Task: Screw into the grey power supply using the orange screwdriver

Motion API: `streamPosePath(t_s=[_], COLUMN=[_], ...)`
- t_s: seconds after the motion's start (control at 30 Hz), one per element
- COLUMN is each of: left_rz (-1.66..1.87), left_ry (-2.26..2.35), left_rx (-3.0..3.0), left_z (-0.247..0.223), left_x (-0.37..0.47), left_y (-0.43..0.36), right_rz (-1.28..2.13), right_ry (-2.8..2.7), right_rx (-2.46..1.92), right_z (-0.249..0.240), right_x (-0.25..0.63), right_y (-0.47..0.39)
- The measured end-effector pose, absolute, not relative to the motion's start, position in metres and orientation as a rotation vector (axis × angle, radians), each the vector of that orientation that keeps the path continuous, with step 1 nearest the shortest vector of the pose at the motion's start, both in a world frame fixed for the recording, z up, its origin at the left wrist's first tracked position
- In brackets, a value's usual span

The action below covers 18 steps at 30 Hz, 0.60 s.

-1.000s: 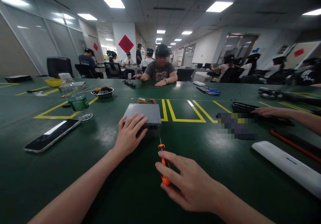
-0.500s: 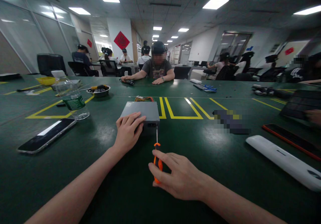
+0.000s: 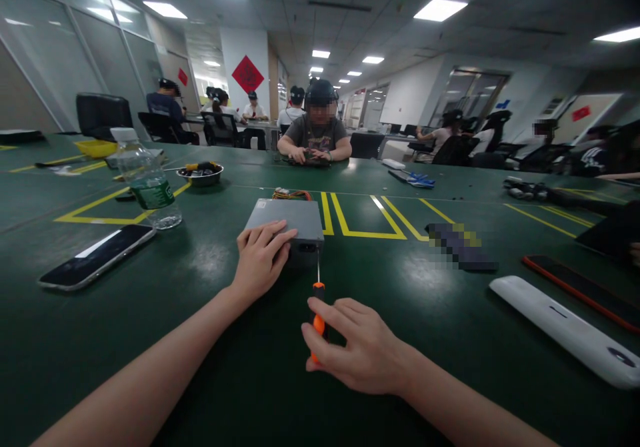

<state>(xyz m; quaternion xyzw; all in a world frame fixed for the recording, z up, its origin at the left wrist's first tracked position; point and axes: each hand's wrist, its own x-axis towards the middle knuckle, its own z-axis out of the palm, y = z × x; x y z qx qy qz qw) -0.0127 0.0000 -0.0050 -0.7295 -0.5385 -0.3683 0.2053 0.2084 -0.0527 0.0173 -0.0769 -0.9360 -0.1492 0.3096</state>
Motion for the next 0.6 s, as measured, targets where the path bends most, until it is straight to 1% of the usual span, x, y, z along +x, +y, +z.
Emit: streamPosePath(t_s=[0.17,0.3,0.43,0.6], left_rz=[-1.030,-1.034,-1.029,-1.031], left_ry=[-1.515,-1.513,-1.526,-1.537], left_rx=[-2.036,-2.040,-2.042,-2.035], left_z=[-0.0035,-0.0031,-0.0031,-0.0030], left_x=[-0.0117,-0.0115,-0.0111,-0.0104], left_y=[-0.0017,-0.0021,-0.0025,-0.0024], right_rz=[-0.348,-0.309,-0.367,-0.394], right_ry=[-2.345,-2.411,-2.494,-2.334], right_rx=[-0.185,-0.235,-0.226,-0.232], right_z=[0.0076,0.0091,0.0146,0.0102], right_x=[0.2072,0.2077,0.2078,0.2044], right_y=[-0.0484,-0.0500,-0.0522,-0.0474])
